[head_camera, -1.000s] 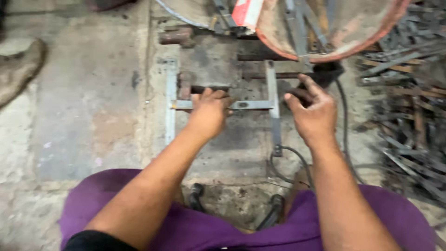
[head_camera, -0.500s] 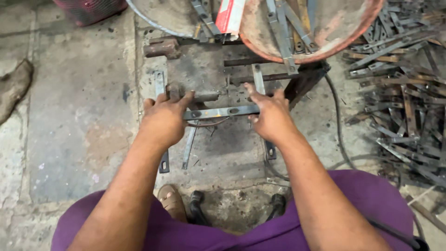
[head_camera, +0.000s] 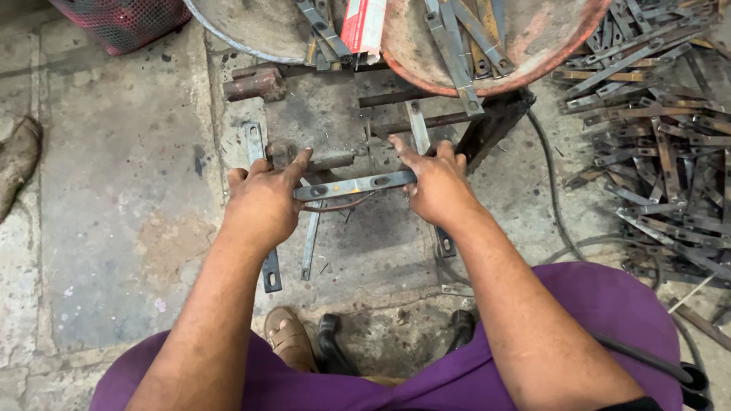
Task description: The person positions metal strips onto a fixture by hand and welds them together using a welding tool.
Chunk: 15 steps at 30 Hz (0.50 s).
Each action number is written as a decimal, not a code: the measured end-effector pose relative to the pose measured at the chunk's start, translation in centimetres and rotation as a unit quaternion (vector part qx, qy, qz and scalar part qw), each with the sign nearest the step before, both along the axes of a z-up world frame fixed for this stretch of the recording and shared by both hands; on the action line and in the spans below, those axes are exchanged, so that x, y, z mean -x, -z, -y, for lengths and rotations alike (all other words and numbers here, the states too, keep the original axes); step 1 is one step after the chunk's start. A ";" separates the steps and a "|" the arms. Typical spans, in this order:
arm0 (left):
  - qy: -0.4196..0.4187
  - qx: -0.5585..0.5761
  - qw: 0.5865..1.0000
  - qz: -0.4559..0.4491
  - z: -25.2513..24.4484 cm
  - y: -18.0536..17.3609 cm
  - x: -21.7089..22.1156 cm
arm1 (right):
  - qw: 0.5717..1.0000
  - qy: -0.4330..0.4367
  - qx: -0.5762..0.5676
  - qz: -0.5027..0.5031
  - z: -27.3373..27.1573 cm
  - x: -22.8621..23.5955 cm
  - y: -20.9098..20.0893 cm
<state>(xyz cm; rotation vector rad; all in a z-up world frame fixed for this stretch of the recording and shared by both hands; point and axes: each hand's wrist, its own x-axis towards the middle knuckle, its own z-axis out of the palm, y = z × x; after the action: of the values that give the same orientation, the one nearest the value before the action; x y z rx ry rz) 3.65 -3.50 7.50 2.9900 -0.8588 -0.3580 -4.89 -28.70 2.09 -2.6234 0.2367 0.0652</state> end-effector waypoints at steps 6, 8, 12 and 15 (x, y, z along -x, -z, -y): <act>-0.012 -0.008 1.000 -0.012 0.1 -0.2 0.0 | 1.000 0.014 -0.003 -0.018 -0.2 0.0 -0.9; -0.005 -0.016 1.000 -0.002 0.0 -0.1 0.0 | 1.000 0.010 -0.027 -0.008 -0.1 0.1 -1.6; 0.022 -0.012 0.998 0.049 0.1 0.3 0.3 | 0.987 -0.022 -0.048 0.151 1.8 0.7 -4.7; 0.047 -0.010 0.996 0.069 1.5 0.6 1.6 | 0.980 0.100 -0.102 0.139 4.9 3.1 -9.2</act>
<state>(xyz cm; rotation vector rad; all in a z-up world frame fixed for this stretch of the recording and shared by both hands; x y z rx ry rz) 2.06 -4.96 6.87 3.0293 -1.0149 -0.1619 -8.02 -33.60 11.26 -2.3580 0.3721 -0.3257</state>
